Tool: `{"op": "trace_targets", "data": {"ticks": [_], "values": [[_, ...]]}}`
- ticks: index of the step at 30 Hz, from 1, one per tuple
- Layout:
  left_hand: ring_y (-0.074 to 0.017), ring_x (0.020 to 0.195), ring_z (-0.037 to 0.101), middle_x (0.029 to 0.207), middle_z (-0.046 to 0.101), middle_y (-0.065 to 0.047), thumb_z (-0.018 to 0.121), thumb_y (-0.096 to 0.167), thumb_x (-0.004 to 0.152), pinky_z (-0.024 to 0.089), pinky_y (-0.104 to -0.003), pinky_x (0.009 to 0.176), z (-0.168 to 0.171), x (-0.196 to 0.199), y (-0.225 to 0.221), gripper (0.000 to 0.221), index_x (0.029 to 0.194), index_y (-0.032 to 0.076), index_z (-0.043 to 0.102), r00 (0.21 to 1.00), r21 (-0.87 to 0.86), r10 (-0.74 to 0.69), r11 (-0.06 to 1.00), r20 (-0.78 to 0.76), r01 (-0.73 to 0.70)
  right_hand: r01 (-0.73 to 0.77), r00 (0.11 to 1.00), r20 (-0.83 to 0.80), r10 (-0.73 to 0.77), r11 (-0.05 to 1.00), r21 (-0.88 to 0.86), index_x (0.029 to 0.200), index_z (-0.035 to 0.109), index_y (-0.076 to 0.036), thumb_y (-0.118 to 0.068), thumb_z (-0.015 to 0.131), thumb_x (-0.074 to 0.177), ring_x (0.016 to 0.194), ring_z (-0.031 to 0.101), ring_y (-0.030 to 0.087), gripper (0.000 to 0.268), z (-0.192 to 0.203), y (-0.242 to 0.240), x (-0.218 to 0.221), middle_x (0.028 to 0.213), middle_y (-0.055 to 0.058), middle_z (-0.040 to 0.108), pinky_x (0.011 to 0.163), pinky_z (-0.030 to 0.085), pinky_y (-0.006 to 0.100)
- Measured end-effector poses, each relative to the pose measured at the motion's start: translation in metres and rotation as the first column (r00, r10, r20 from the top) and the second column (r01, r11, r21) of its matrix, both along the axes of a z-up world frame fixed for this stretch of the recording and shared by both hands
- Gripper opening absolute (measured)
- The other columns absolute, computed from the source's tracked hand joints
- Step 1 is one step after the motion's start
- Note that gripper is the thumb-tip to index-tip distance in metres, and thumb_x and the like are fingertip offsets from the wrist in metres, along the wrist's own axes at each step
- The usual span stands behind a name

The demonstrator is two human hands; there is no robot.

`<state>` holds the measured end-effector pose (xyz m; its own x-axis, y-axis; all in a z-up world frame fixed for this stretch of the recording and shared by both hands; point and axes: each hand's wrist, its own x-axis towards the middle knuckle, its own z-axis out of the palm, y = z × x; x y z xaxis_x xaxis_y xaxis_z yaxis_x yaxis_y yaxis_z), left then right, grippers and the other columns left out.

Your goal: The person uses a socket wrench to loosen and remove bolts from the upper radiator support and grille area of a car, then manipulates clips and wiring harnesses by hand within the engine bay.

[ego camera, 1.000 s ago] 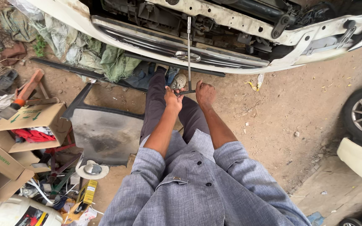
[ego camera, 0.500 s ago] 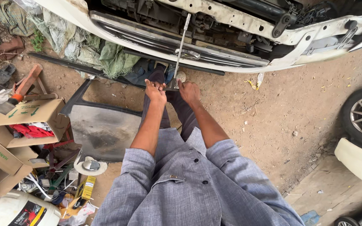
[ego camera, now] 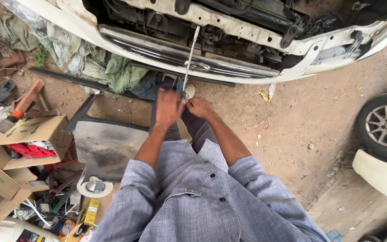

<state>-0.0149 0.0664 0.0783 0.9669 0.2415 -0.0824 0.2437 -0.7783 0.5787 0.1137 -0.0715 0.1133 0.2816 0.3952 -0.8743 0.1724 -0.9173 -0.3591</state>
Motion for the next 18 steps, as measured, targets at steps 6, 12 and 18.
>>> {"op": "trace_targets", "data": {"ticks": [6,12,18], "values": [[-0.0359,0.097,0.064,0.089,0.069,-0.018,0.062,0.031,0.085,0.033,-0.055,0.102,-0.004,0.02,-0.01,0.031,0.097,0.002,0.064,0.953,-0.265,-0.013,0.962,-0.304,-0.072,0.075,0.996,-0.046,-0.078,0.995,-0.067,0.11,0.076,-0.008,-0.046,0.051,0.099,0.117,0.064,0.042,0.047,-0.002,0.005,0.001,0.119,0.024,0.071,0.103,0.048,0.052],[-0.0339,0.089,0.065,0.077,0.068,-0.019,0.063,0.034,0.09,0.031,-0.054,0.1,-0.008,0.013,-0.012,0.033,0.095,0.001,0.067,0.927,-0.28,0.048,0.946,-0.372,-0.161,0.012,0.998,-0.053,-0.02,0.987,-0.159,0.122,0.07,-0.007,-0.04,0.05,0.095,0.119,0.063,0.043,0.046,-0.013,0.007,-0.01,0.123,0.026,0.068,0.102,0.048,0.052],[-0.0357,0.077,0.067,0.077,0.071,-0.018,0.067,0.039,0.084,0.044,-0.05,0.078,-0.08,0.019,-0.005,0.039,0.101,0.004,0.071,0.949,-0.617,-0.015,0.763,-0.314,-0.192,-0.011,0.999,0.044,0.018,0.987,-0.158,0.113,0.073,-0.008,-0.033,0.055,0.093,0.11,0.069,0.041,0.037,0.009,0.022,-0.022,0.112,0.024,0.072,0.095,0.054,0.051]]}}
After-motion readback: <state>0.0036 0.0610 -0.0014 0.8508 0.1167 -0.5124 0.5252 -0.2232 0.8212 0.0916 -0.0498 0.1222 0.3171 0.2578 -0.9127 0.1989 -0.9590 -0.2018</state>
